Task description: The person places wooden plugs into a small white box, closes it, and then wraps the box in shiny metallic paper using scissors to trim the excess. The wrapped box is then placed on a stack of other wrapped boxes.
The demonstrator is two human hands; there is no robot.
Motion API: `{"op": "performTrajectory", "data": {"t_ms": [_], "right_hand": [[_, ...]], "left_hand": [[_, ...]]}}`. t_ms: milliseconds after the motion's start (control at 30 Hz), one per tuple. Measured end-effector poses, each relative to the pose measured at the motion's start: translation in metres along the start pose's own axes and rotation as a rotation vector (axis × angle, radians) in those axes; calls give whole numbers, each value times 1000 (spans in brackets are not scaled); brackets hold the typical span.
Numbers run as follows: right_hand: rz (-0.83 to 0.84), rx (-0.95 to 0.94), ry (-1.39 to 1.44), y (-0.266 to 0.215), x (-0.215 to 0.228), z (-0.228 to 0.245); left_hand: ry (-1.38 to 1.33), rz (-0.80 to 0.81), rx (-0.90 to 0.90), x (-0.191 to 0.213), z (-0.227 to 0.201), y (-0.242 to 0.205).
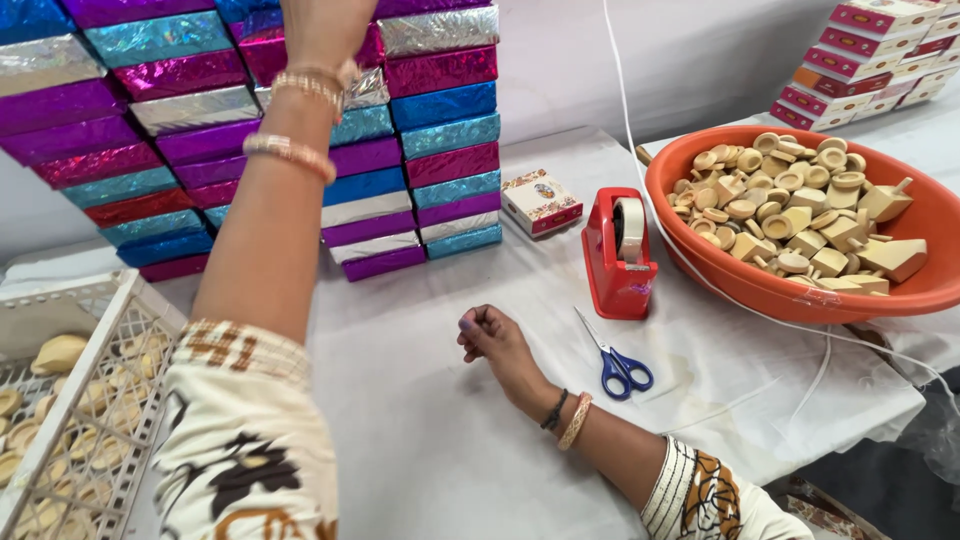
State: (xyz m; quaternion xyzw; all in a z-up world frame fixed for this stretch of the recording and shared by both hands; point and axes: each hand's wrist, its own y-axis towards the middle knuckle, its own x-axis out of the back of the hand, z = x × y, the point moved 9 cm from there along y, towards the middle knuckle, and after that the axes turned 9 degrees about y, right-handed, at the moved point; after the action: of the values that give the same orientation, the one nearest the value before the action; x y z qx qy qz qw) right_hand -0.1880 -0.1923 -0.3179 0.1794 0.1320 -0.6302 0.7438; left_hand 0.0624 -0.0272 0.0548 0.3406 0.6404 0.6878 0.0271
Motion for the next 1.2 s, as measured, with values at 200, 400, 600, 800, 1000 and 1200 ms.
{"op": "performTrajectory", "data": {"t_ms": [200, 400, 600, 800, 1000, 1200], "right_hand": [[-20, -41, -19, -4, -6, 12], [9, 101, -40, 0, 1, 25], [-2, 183, -425, 1, 15, 53], [21, 229, -350, -93, 16, 125], [-457, 416, -351, -224, 191, 152], [-1182, 485, -459, -423, 408, 121]], "left_hand": [[-60, -78, -150, 120, -102, -125], [-433, 451, -39, 102, -142, -274], [-776, 677, 184, 71, -150, -386], [-580, 836, 112, 45, -146, -434], [-450, 736, -68, 54, -150, -434], [-481, 821, 40, 52, -147, -437]]}}
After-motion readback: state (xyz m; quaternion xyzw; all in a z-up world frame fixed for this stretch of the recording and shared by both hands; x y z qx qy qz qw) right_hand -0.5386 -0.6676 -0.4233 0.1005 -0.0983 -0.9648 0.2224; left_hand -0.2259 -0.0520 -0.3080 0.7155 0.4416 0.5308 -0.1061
